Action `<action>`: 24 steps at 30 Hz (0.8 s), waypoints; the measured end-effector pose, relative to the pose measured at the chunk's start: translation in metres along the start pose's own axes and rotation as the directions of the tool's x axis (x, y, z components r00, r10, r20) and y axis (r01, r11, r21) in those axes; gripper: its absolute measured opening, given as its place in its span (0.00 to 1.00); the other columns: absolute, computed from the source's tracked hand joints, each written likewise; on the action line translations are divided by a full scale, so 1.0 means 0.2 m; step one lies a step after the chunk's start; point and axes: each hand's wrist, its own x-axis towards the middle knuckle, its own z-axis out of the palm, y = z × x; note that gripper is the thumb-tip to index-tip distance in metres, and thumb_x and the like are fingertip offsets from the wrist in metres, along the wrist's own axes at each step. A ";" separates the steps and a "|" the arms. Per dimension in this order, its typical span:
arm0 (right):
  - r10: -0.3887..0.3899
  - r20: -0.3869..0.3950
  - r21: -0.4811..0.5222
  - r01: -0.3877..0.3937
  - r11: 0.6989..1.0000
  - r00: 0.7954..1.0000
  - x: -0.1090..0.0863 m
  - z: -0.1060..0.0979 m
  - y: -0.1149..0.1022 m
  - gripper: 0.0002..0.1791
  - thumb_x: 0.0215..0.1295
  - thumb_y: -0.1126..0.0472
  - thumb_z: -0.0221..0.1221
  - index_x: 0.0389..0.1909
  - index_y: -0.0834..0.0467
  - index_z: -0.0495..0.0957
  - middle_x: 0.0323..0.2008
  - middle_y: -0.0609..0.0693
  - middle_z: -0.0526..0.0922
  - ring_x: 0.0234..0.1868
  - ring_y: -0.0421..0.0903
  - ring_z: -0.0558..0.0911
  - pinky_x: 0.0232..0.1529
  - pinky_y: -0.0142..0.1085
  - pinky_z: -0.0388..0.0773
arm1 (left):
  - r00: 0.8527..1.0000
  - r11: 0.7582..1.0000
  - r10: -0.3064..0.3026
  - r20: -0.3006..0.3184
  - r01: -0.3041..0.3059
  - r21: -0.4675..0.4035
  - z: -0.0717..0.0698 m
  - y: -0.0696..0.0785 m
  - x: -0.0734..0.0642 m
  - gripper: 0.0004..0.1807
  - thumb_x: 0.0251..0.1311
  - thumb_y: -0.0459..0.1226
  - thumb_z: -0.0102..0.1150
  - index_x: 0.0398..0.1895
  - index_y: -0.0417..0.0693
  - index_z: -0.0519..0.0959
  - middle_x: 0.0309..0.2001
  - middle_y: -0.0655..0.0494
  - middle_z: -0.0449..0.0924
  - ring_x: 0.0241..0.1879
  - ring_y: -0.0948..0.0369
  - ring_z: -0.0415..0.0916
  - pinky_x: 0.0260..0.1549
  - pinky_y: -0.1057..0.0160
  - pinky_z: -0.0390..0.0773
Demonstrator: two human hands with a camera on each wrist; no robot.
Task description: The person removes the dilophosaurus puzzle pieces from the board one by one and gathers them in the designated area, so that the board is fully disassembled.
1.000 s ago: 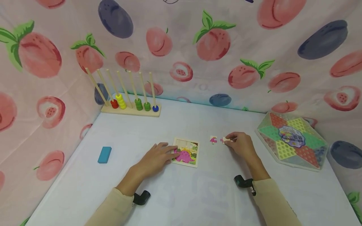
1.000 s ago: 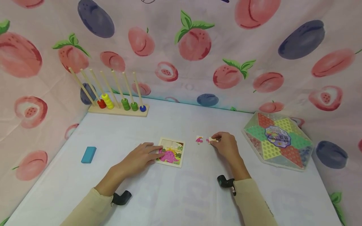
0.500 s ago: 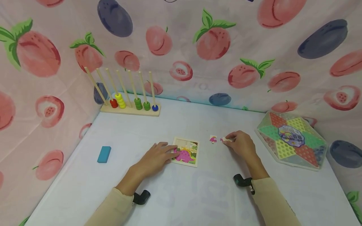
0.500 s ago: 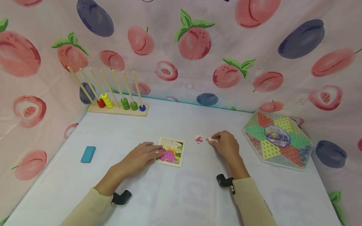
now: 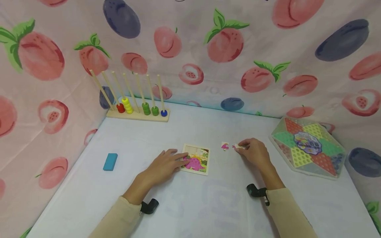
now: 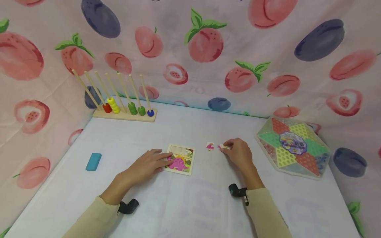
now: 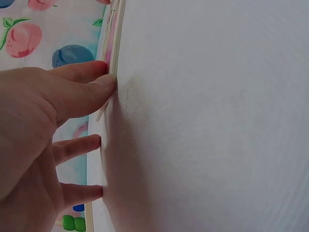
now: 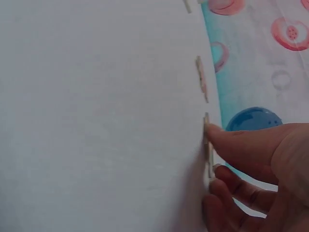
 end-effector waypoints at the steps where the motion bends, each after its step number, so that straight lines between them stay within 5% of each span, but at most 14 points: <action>1: -0.006 0.009 0.004 0.006 1.000 1.000 0.00 -0.01 0.00 0.17 0.65 0.53 0.68 0.49 0.59 0.86 0.47 0.60 0.85 0.47 0.55 0.82 0.43 0.43 0.78 | 1.000 1.000 -0.002 0.004 0.002 -0.005 0.00 0.00 0.00 0.24 0.70 0.38 0.60 0.68 0.63 0.77 0.75 0.59 0.69 0.75 0.44 0.63 0.70 0.30 0.64; 5: -0.045 0.042 -0.003 0.045 0.999 0.998 0.00 -0.04 -0.01 0.16 0.68 0.54 0.65 0.50 0.59 0.86 0.50 0.61 0.86 0.51 0.57 0.83 0.48 0.48 0.80 | 1.000 1.000 -0.014 0.007 0.014 -0.024 0.00 0.00 0.01 0.25 0.71 0.38 0.60 0.69 0.64 0.76 0.76 0.60 0.69 0.76 0.45 0.63 0.71 0.30 0.63; 9: -0.047 0.040 0.004 0.047 0.999 0.998 -0.02 -0.06 -0.04 0.16 0.70 0.53 0.62 0.51 0.58 0.85 0.50 0.61 0.86 0.50 0.57 0.82 0.42 0.44 0.79 | 1.000 1.000 -0.014 0.002 0.014 -0.025 0.00 0.00 0.01 0.27 0.69 0.39 0.62 0.71 0.64 0.74 0.75 0.60 0.70 0.76 0.45 0.64 0.71 0.31 0.64; 15: -0.140 0.005 0.058 0.140 0.988 0.990 -0.05 0.01 -0.16 0.14 0.69 0.54 0.64 0.50 0.57 0.86 0.49 0.58 0.86 0.48 0.55 0.82 0.44 0.42 0.81 | 1.000 1.000 0.010 -0.002 -0.010 0.011 0.00 0.00 0.01 0.25 0.69 0.40 0.63 0.69 0.63 0.77 0.75 0.58 0.70 0.74 0.44 0.65 0.69 0.30 0.67; 24: -0.423 0.136 0.089 0.414 0.906 0.896 -0.10 0.16 -0.38 0.13 0.62 0.59 0.71 0.47 0.56 0.87 0.41 0.50 0.87 0.39 0.43 0.81 0.42 0.33 0.79 | 1.000 1.000 0.008 0.002 -0.008 0.015 -0.02 0.00 0.02 0.24 0.67 0.39 0.64 0.66 0.63 0.79 0.74 0.58 0.72 0.73 0.44 0.67 0.68 0.31 0.69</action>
